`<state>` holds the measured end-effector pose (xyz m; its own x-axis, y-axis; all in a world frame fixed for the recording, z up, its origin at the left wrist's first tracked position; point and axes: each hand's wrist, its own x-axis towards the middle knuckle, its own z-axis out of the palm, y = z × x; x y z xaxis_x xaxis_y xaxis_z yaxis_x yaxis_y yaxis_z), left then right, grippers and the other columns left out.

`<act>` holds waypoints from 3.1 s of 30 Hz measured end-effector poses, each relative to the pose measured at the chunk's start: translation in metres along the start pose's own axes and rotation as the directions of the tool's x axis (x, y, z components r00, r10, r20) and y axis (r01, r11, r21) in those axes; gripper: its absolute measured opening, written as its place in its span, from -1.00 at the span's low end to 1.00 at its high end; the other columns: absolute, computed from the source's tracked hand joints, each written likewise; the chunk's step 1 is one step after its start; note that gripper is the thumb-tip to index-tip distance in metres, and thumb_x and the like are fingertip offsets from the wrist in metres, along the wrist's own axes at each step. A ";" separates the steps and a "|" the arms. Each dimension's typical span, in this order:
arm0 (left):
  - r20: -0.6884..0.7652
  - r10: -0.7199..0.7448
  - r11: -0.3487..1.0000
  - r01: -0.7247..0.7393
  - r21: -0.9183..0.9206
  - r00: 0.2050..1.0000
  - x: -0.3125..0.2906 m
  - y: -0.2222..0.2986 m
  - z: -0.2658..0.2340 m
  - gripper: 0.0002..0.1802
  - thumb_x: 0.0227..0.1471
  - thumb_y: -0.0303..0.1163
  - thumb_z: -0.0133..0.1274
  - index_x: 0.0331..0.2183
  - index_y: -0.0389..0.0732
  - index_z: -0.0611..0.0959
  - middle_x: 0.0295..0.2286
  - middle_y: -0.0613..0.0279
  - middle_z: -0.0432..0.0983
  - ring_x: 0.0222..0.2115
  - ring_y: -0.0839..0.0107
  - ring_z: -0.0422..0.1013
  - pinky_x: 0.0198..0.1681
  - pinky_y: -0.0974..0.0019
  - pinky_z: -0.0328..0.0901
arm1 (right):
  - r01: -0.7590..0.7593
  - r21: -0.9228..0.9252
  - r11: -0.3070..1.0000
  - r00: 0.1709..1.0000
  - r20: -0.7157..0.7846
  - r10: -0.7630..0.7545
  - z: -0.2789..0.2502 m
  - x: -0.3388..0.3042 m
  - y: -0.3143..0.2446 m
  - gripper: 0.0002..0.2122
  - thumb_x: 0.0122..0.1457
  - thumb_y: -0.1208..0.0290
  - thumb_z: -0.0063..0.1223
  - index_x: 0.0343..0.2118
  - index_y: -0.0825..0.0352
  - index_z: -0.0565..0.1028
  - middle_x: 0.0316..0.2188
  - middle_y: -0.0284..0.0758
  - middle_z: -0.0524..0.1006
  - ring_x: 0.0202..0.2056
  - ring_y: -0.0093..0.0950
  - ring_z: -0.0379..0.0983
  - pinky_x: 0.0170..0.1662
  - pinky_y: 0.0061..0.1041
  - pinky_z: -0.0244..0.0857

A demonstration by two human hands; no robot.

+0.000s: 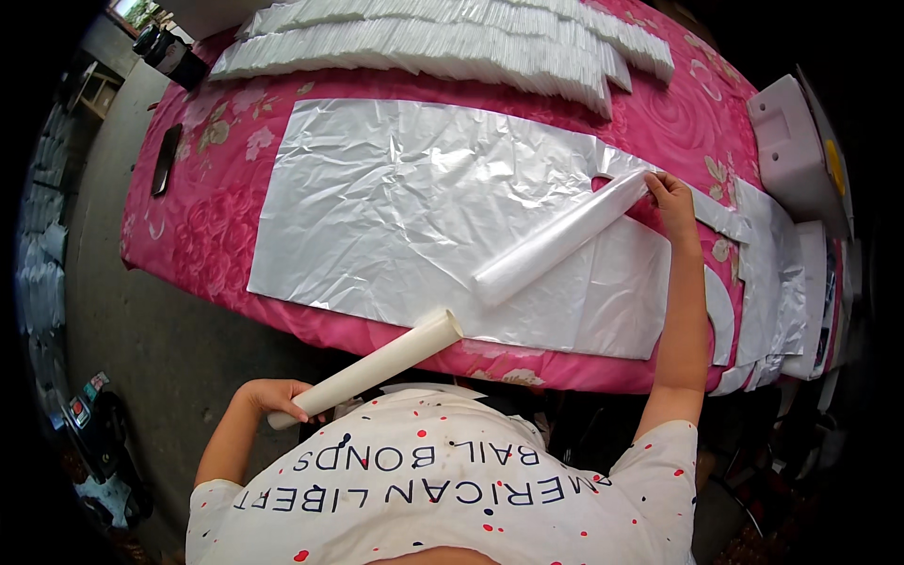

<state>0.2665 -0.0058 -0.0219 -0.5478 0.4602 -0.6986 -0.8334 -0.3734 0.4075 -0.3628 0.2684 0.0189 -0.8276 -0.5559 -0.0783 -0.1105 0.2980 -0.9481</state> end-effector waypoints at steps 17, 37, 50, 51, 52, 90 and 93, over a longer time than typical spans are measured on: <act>0.387 0.812 -0.456 0.060 0.888 0.437 0.112 0.253 0.082 -0.44 -0.25 -0.39 0.19 -0.11 -0.23 0.46 -0.19 0.12 0.42 -0.18 0.17 0.36 -0.05 0.13 0.24 | -0.008 -0.023 1.000 0.938 0.346 0.016 0.104 0.005 -0.042 -0.86 0.10 0.38 0.07 -0.40 0.34 0.52 -0.63 -0.54 0.39 -0.62 -0.78 0.23 -0.59 -0.77 0.09; 0.426 0.618 -0.515 -0.068 0.854 0.661 0.154 0.166 0.109 -0.07 -0.01 0.23 -0.35 0.09 -0.45 0.17 0.14 -0.14 -0.03 0.21 0.08 -0.16 0.25 0.06 -0.32 | 0.343 -0.214 0.915 0.871 0.436 -0.225 0.120 -0.103 -0.087 -0.51 0.09 0.21 0.06 0.04 0.34 0.31 -0.09 -0.20 0.42 -0.15 -0.33 0.39 -0.03 -0.41 0.23; 0.452 0.602 -0.473 -0.162 0.866 0.659 0.148 0.170 0.118 -0.08 0.00 0.21 -0.26 0.14 -0.37 0.10 0.18 -0.04 -0.12 0.22 0.15 -0.18 0.23 0.10 -0.26 | 0.261 -0.742 0.617 0.918 -0.007 -0.397 0.058 -0.140 -0.024 -0.53 -0.07 0.54 0.10 0.01 0.22 0.39 -0.16 -0.28 0.46 -0.20 -0.28 0.37 -0.13 -0.39 0.27; 0.470 0.599 -0.457 -0.206 0.866 0.648 0.145 0.176 0.118 -0.08 -0.01 0.19 -0.23 0.14 -0.37 0.10 0.18 -0.03 -0.11 0.22 0.16 -0.18 0.23 0.11 -0.25 | 0.192 -0.754 0.628 0.930 -0.064 -0.362 0.044 -0.138 -0.023 -0.53 -0.06 0.54 0.10 0.01 0.21 0.38 -0.16 -0.27 0.46 -0.19 -0.28 0.37 -0.13 -0.39 0.27; 0.464 0.601 -0.461 -0.193 0.866 0.651 0.142 0.180 0.117 -0.08 -0.02 0.18 -0.21 0.13 -0.37 0.10 0.18 -0.03 -0.11 0.22 0.16 -0.17 0.23 0.12 -0.24 | 0.122 -0.758 0.641 0.940 -0.119 -0.320 0.040 -0.139 -0.025 -0.53 -0.05 0.55 0.09 0.02 0.21 0.38 -0.15 -0.27 0.45 -0.19 -0.28 0.37 -0.12 -0.39 0.26; 0.561 0.770 -0.426 -0.412 0.806 0.302 0.128 0.157 0.098 -0.47 -0.19 -0.45 0.07 -0.08 -0.29 0.44 -0.06 0.06 0.35 -0.04 0.20 0.31 0.02 0.20 0.24 | 0.781 -0.254 0.571 0.587 0.613 -0.529 0.154 -0.179 -0.040 -0.58 -0.23 0.66 -0.01 -0.17 0.38 0.44 -0.11 -0.22 0.40 -0.05 -0.24 0.30 -0.01 -0.36 0.24; 0.481 0.774 -0.420 -0.235 0.877 0.412 0.129 0.176 0.098 -0.32 -0.24 -0.28 0.13 -0.01 -0.29 0.37 -0.02 0.03 0.30 0.00 0.17 0.27 0.07 0.15 0.16 | 0.781 -0.309 0.542 0.609 0.569 -0.553 0.160 -0.181 -0.033 -0.59 -0.21 0.65 0.00 -0.17 0.35 0.45 -0.12 -0.26 0.42 -0.07 -0.28 0.32 -0.01 -0.38 0.25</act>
<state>0.0417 0.0672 0.0175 -0.9060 0.2883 0.3100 0.4143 0.7545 0.5091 -0.1212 0.2351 0.0148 -0.1295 -0.9447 0.3011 -0.8768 -0.0327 -0.4798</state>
